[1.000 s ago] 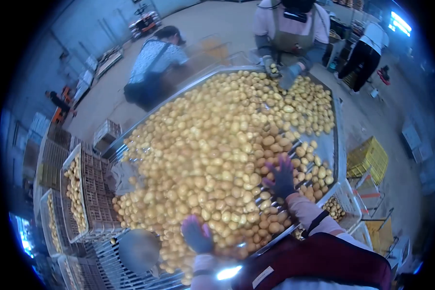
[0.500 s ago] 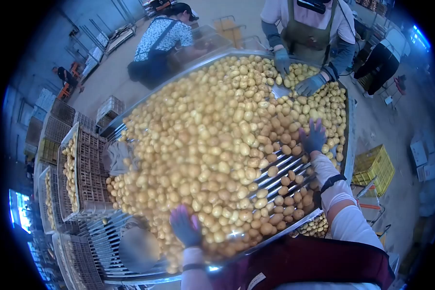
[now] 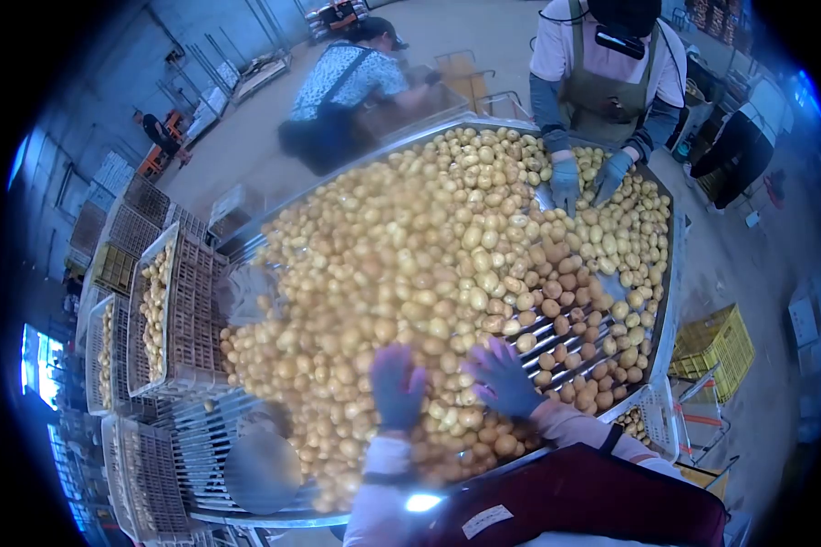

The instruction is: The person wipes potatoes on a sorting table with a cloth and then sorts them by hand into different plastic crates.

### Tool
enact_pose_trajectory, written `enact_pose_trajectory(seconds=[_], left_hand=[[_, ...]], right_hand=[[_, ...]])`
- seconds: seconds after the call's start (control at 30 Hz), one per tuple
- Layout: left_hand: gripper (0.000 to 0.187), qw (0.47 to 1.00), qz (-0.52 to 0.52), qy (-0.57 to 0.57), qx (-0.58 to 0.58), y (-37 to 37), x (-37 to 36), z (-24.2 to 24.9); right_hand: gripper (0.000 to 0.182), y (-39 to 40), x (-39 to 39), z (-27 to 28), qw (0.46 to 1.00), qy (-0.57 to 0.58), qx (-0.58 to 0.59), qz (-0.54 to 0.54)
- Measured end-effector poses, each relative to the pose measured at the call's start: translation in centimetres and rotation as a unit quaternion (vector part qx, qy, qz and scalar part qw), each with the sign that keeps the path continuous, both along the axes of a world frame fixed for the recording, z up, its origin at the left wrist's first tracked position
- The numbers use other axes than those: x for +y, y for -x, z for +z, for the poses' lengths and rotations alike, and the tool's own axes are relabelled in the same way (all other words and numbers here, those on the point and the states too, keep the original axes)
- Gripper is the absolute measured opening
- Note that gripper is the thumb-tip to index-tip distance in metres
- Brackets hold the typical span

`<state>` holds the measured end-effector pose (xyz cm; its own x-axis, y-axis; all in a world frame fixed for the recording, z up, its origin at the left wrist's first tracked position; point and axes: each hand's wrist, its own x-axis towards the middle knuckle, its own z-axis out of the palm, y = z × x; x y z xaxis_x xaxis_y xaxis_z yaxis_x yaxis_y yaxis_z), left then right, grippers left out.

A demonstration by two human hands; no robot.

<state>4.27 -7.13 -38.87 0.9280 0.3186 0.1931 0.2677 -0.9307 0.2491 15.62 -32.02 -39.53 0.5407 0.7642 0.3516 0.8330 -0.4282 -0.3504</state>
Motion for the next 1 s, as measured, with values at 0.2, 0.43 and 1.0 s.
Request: enact_pose_trajectory(seconds=[0.2,0.43,1.0], left_hand=[[0.057,0.999,-0.044,-0.003,-0.002,-0.8,-4.5,4.2],[0.044,0.980,-0.156,0.122,-0.022,-0.9,-10.1,4.1],[0.049,0.680,-0.061,0.730,-0.014,2.2,-12.1,2.9]], right_hand=[[0.045,-4.0,-3.2,0.1,0.994,0.007,0.104,-0.030],[0.041,-13.6,-6.7,-3.0,0.976,-0.016,-0.024,-0.214],[0.026,-6.5,-0.2,-3.2,0.984,-0.112,0.095,-0.103]])
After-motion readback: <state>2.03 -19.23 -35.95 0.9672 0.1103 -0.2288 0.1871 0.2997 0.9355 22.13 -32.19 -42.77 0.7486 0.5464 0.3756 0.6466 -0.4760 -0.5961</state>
